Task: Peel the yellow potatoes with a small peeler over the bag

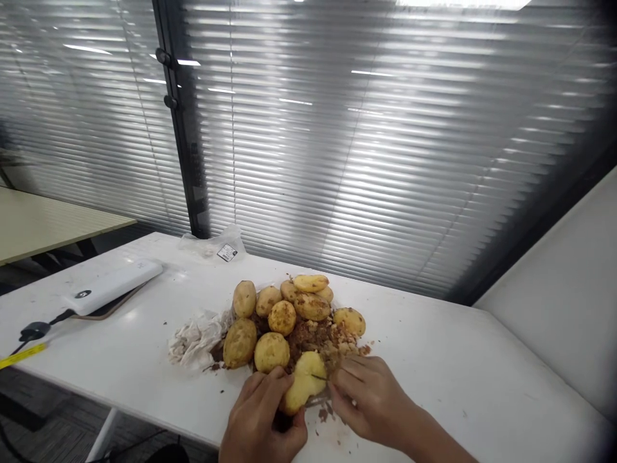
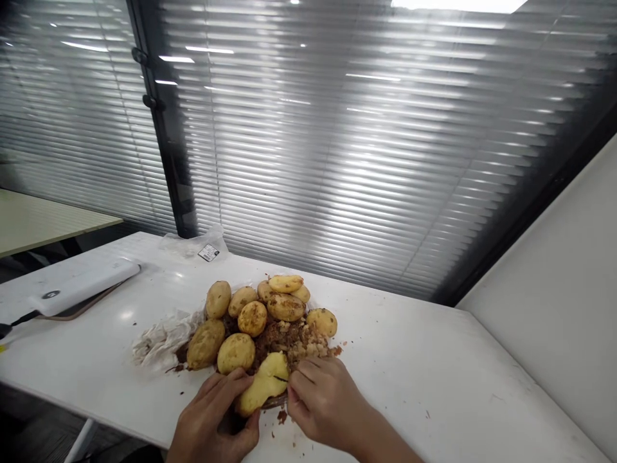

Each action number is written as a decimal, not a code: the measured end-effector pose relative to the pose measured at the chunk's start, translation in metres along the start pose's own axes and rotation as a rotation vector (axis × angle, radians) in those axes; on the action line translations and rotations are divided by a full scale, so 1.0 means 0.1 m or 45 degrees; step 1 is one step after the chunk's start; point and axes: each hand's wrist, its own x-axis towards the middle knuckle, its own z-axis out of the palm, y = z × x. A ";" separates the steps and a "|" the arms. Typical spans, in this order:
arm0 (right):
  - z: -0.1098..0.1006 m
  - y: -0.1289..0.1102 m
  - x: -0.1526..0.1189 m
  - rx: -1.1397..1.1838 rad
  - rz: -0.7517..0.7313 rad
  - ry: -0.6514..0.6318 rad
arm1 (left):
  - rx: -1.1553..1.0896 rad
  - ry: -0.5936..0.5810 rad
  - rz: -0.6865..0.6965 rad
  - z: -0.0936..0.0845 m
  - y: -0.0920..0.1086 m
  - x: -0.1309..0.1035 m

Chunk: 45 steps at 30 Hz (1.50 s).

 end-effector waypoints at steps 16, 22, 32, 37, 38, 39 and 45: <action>-0.01 0.05 0.00 0.088 0.060 -0.014 | 0.033 0.012 0.004 0.00 0.00 0.01; -0.03 0.08 0.00 0.118 0.161 -0.028 | 0.051 -0.001 0.011 0.00 -0.01 0.00; -0.02 0.13 0.01 0.269 0.182 -0.071 | 0.065 -0.062 0.027 -0.01 -0.05 -0.03; -0.02 0.15 0.01 0.304 0.191 -0.133 | 0.064 0.008 0.033 0.00 -0.04 -0.01; -0.03 0.15 0.01 0.303 0.199 -0.120 | 0.067 0.014 0.035 0.00 -0.04 -0.01; -0.04 0.16 0.02 0.310 0.203 -0.113 | 0.068 0.010 0.035 0.00 -0.04 -0.01; -0.07 0.15 0.04 0.387 0.176 -0.190 | 0.060 -0.032 0.021 0.00 -0.05 -0.04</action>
